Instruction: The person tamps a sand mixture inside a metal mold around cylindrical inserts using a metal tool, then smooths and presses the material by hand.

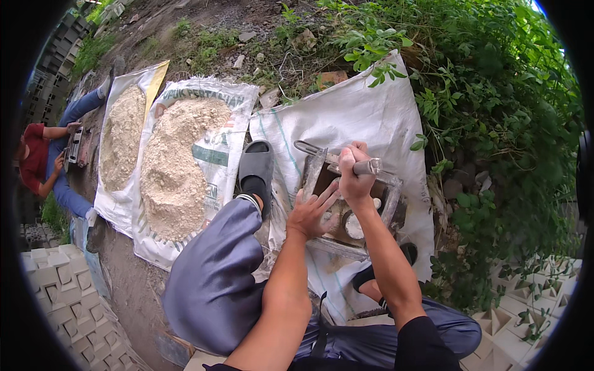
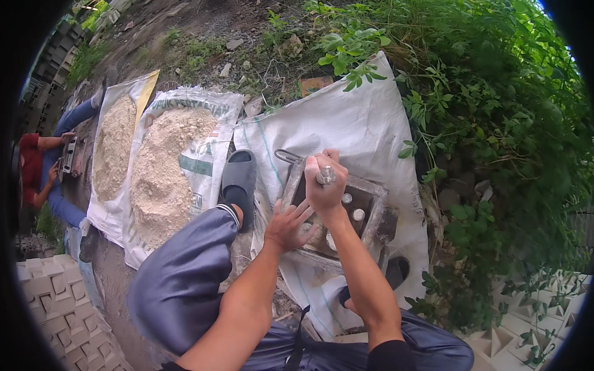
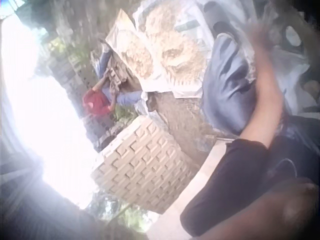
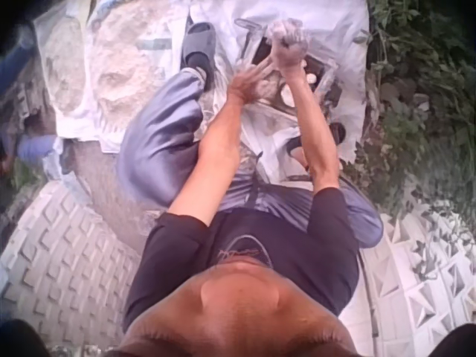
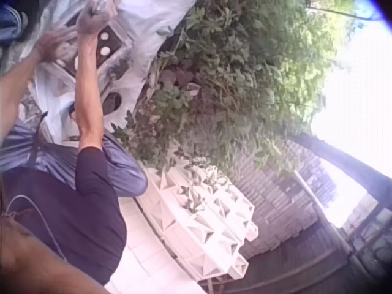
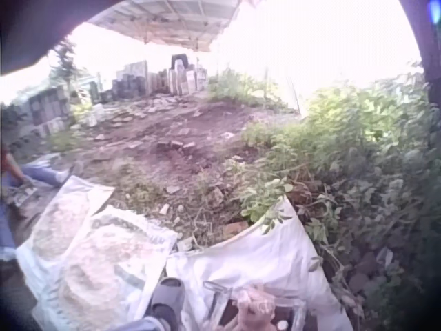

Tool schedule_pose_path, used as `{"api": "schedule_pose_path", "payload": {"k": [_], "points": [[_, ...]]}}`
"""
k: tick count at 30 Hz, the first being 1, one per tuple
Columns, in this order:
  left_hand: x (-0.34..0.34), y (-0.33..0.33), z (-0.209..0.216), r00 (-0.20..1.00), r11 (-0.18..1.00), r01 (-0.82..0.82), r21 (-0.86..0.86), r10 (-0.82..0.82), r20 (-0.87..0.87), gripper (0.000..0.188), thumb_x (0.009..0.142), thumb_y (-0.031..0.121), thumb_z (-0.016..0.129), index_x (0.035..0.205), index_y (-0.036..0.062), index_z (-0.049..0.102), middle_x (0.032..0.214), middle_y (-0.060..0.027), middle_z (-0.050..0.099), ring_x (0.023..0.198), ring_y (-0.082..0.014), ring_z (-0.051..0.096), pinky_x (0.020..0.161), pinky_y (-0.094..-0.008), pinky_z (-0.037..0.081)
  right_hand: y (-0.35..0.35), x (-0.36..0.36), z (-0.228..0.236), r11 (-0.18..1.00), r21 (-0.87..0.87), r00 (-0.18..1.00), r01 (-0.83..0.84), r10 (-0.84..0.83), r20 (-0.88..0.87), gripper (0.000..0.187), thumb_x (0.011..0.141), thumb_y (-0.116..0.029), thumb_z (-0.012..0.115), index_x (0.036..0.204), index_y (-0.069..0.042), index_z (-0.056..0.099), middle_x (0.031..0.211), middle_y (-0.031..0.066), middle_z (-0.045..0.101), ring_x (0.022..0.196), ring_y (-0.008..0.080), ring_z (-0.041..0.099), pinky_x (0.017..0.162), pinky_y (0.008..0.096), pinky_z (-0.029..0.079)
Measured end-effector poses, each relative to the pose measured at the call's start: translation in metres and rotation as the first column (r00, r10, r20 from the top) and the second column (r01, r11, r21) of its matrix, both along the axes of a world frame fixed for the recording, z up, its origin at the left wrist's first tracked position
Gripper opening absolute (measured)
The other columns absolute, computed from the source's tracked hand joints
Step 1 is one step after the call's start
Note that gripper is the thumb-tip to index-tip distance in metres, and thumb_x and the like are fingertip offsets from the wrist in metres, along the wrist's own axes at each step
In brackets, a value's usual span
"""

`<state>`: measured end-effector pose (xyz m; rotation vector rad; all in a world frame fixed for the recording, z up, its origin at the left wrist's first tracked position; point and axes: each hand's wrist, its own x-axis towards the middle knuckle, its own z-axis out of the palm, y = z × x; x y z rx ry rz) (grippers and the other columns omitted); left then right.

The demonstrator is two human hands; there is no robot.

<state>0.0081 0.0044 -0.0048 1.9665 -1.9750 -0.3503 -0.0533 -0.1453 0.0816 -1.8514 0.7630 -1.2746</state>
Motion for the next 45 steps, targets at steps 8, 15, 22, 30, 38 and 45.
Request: {"api": "schedule_pose_path", "payload": {"k": [8, 15, 22, 30, 38, 45], "points": [[-0.002, -0.004, 0.001, 1.000, 1.000, -0.004, 0.023, 0.004, -0.004, 0.067, 0.085, 0.044, 0.060, 0.145, 0.0198, 0.038, 0.154, 0.0047, 0.032, 0.097, -0.0169, 0.060, 0.103, -0.0563, 0.032, -0.020, -0.036, -0.018, 0.982, 0.167, 0.996, 0.091, -0.089, -0.021, 0.032, 0.089, -0.010, 0.052, 0.059, -0.001, 0.048, 0.054, 0.0059, 0.044, 0.060, 0.0212, 0.043, 0.064, 0.0355, 0.038], [-0.003, -0.006, 0.003, 0.996, 0.998, 0.022, 0.057, -0.027, 0.084, 0.069, 0.088, 0.040, 0.056, 0.150, 0.0238, 0.031, 0.158, 0.0071, 0.024, 0.093, -0.0155, 0.061, 0.102, -0.0537, 0.032, 0.000, -0.095, 0.085, 0.953, 0.299, 0.881, -0.044, -0.105, 0.462, 0.039, 0.086, -0.012, 0.042, 0.054, -0.013, 0.021, 0.046, -0.0004, 0.025, 0.045, 0.0131, 0.027, 0.060, 0.0319, 0.033], [-0.005, -0.004, -0.007, 0.997, 1.000, -0.007, 0.012, 0.006, 0.076, 0.059, 0.091, 0.023, 0.052, 0.148, 0.0244, 0.035, 0.156, 0.0084, 0.028, 0.088, -0.0157, 0.061, 0.101, -0.0558, 0.034, 0.028, -0.102, 0.049, 0.960, 0.186, 0.948, -0.209, 0.152, 0.280, 0.036, 0.086, -0.007, 0.046, 0.051, -0.003, 0.036, 0.047, 0.0012, 0.036, 0.044, 0.0129, 0.030, 0.061, 0.0334, 0.035], [-0.003, -0.004, -0.007, 0.997, 0.999, -0.039, -0.003, 0.039, 0.067, 0.060, 0.089, 0.019, 0.051, 0.146, 0.0254, 0.037, 0.155, 0.0103, 0.031, 0.085, -0.0141, 0.061, 0.099, -0.0551, 0.036, 0.058, -0.091, 0.034, 0.936, 0.349, 0.997, -0.046, 0.063, -0.039, 0.033, 0.089, -0.003, 0.054, 0.057, 0.003, 0.049, 0.048, 0.0072, 0.040, 0.048, 0.0170, 0.037, 0.047, 0.0330, 0.031], [-0.005, -0.003, -0.011, 0.999, 0.999, -0.028, 0.033, 0.026, 0.044, 0.056, 0.091, 0.019, 0.051, 0.146, 0.0258, 0.038, 0.154, 0.0095, 0.032, 0.087, -0.0151, 0.062, 0.100, -0.0557, 0.034, 0.043, -0.093, 0.012, 0.876, 0.444, 0.923, -0.186, 0.311, -0.228, 0.026, 0.087, -0.008, 0.058, 0.064, 0.003, 0.054, 0.057, 0.0126, 0.045, 0.056, 0.0241, 0.040, 0.057, 0.0388, 0.034], [-0.007, -0.004, -0.003, 0.998, 0.999, -0.020, 0.029, 0.018, 0.062, 0.057, 0.091, 0.018, 0.050, 0.146, 0.0246, 0.037, 0.155, 0.0089, 0.031, 0.087, -0.0154, 0.061, 0.100, -0.0553, 0.035, 0.052, -0.093, 0.009, 0.961, 0.091, 0.932, -0.260, 0.274, -0.237, 0.032, 0.083, -0.008, 0.056, 0.055, -0.003, 0.044, 0.052, 0.0094, 0.036, 0.056, 0.0235, 0.031, 0.058, 0.0371, 0.029]]}}
